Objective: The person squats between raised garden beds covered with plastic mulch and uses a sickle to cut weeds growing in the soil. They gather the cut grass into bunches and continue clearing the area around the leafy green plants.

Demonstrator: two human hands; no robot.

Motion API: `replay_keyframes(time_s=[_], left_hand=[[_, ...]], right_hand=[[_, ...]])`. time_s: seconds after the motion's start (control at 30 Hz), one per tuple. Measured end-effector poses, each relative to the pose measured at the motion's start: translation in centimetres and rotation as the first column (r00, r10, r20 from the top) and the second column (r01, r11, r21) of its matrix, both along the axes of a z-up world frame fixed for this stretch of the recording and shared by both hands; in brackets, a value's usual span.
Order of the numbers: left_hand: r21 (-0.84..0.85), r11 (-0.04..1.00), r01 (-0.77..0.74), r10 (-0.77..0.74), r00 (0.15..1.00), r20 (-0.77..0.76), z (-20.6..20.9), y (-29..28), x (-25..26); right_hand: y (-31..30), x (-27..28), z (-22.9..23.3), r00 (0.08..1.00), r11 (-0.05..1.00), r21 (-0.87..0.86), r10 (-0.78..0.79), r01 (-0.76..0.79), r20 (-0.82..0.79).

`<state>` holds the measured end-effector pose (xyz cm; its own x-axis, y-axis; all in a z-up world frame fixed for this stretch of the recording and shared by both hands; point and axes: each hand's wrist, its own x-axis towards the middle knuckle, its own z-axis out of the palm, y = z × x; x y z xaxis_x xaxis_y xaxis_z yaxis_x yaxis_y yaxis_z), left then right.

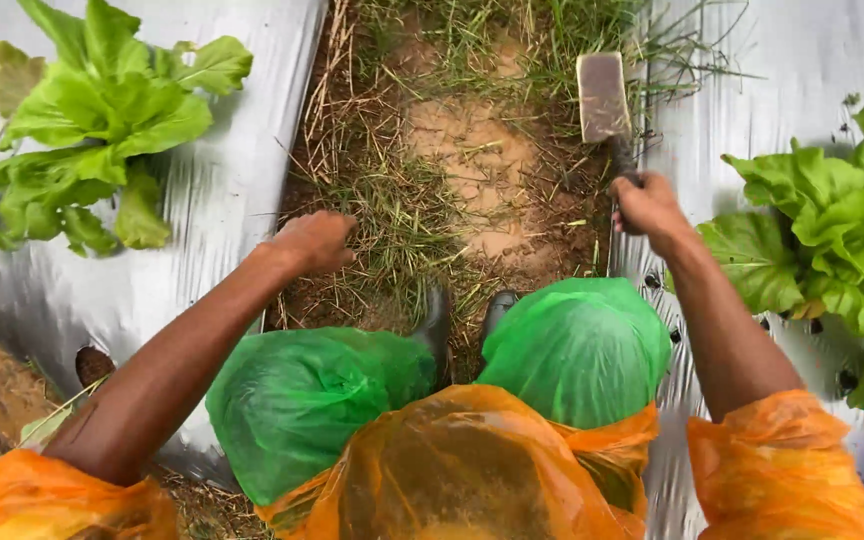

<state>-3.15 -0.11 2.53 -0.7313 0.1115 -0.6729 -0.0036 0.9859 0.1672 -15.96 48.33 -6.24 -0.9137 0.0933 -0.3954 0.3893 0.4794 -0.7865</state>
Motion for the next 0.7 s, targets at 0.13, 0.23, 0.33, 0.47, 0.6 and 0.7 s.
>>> replay_keyframes(time_s=[0.13,0.23,0.33,0.47,0.6,0.7], left_hand=[[0.104,0.994,0.026,-0.027,1.000,0.008,-3.3,4.6,-7.2],[0.181,0.972,0.151,-0.134,0.986,-0.100,-10.7,9.6,-13.4],[0.374,0.907,0.193,-0.144,0.977,-0.156,-14.9,16.1,-18.2],[0.473,0.829,0.297,-0.189,0.946,-0.261,-22.1,25.0,-24.0],[0.335,0.790,0.514,-0.313,0.807,-0.500,-28.6,32.9,-27.5],[0.207,0.700,0.684,-0.516,0.684,-0.516,-32.8,38.5,-30.4]], right_hand=[[0.3,5.7,-6.5,0.980,0.993,-0.066,-0.089,0.102,0.180],[1.0,9.1,-11.1,0.966,0.997,0.073,-0.019,0.000,0.258],[-0.6,12.0,-13.8,0.964,0.995,0.057,-0.095,0.083,0.248],[-2.5,13.3,-14.6,0.910,0.965,0.114,-0.261,0.236,0.321],[-1.3,17.5,-19.9,0.928,0.946,0.229,-0.283,0.228,0.243],[-1.5,18.3,-19.7,0.940,0.953,0.177,-0.281,0.248,0.194]])
